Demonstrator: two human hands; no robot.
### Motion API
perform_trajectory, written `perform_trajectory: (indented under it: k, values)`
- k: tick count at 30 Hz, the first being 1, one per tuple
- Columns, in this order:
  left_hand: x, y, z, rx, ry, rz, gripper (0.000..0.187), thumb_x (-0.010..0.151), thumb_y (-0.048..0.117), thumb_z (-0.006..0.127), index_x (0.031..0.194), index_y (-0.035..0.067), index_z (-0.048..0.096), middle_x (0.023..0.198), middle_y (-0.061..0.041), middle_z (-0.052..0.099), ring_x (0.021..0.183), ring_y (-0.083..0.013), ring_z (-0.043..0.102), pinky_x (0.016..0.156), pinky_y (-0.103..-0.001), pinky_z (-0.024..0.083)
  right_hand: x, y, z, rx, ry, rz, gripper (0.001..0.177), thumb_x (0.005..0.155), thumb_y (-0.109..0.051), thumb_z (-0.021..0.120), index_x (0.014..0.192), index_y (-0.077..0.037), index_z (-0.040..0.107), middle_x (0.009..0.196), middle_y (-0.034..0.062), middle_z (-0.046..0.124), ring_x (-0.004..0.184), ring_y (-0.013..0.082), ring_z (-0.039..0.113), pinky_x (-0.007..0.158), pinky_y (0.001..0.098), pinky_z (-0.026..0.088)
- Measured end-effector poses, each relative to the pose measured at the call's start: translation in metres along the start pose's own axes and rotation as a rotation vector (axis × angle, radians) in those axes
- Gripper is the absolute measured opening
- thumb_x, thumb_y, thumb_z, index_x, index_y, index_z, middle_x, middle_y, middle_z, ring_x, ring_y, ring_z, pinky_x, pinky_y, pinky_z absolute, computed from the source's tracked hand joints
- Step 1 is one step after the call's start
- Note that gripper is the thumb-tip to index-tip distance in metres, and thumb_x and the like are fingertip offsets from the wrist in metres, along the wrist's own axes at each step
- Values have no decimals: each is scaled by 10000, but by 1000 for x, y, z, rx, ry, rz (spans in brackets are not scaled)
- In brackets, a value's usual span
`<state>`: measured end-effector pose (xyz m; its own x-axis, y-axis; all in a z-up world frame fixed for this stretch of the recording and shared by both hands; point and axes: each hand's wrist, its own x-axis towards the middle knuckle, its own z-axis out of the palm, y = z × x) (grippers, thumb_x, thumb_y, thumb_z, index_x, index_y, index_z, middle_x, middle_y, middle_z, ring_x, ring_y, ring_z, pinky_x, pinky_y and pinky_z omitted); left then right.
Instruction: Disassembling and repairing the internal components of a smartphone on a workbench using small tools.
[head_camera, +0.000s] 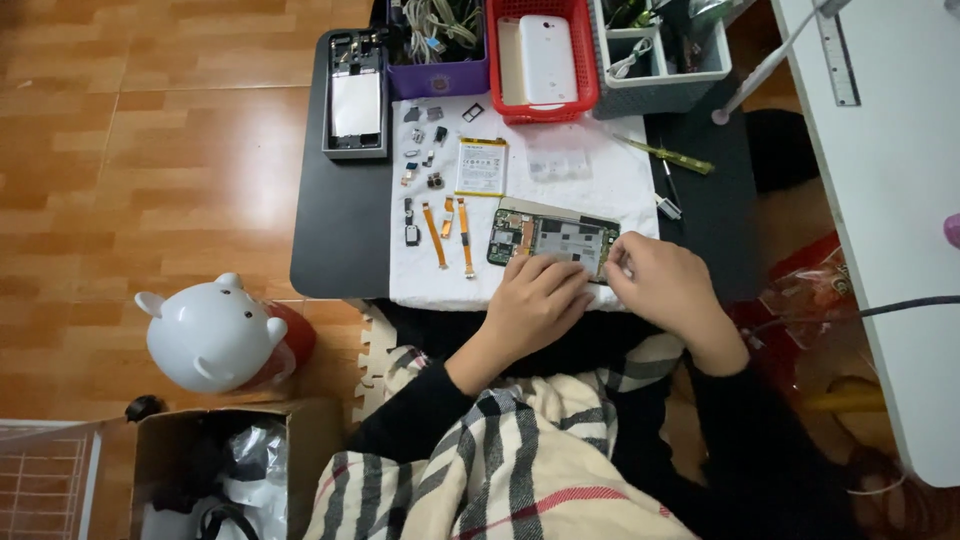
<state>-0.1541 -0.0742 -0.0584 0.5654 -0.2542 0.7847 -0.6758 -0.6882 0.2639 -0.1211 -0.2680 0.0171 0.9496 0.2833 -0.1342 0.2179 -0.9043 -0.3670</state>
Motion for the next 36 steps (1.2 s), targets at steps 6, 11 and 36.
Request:
perform_trajectory:
  k: [6,11,36]
  values:
    - [0,2,0,1,46,-16,160,872,241,751,1003,149,757,1033,-20,713,940,-215,654,858,-373,467,5,-6,-1,-77,-49,2,185,987,-269,613,1014,-104,692,818,147,760,762,379,755,605,467,559]
    - [0,3,-1,-10,34,-29,181,862,244,757,1011,142,759,1040,-25,715,944,-217,648,864,-375,461,3,-9,-6,-97,-55,35,205,990,-288,613,1038,-103,686,852,152,766,788,376,756,611,474,561]
    - [-3,1,0,5,-10,-32,175,899,283,725,1020,160,755,1051,-15,715,967,-206,646,887,-375,431,8,-13,2,-35,2,41,180,1006,-195,553,924,-63,644,632,139,648,597,367,689,501,435,491]
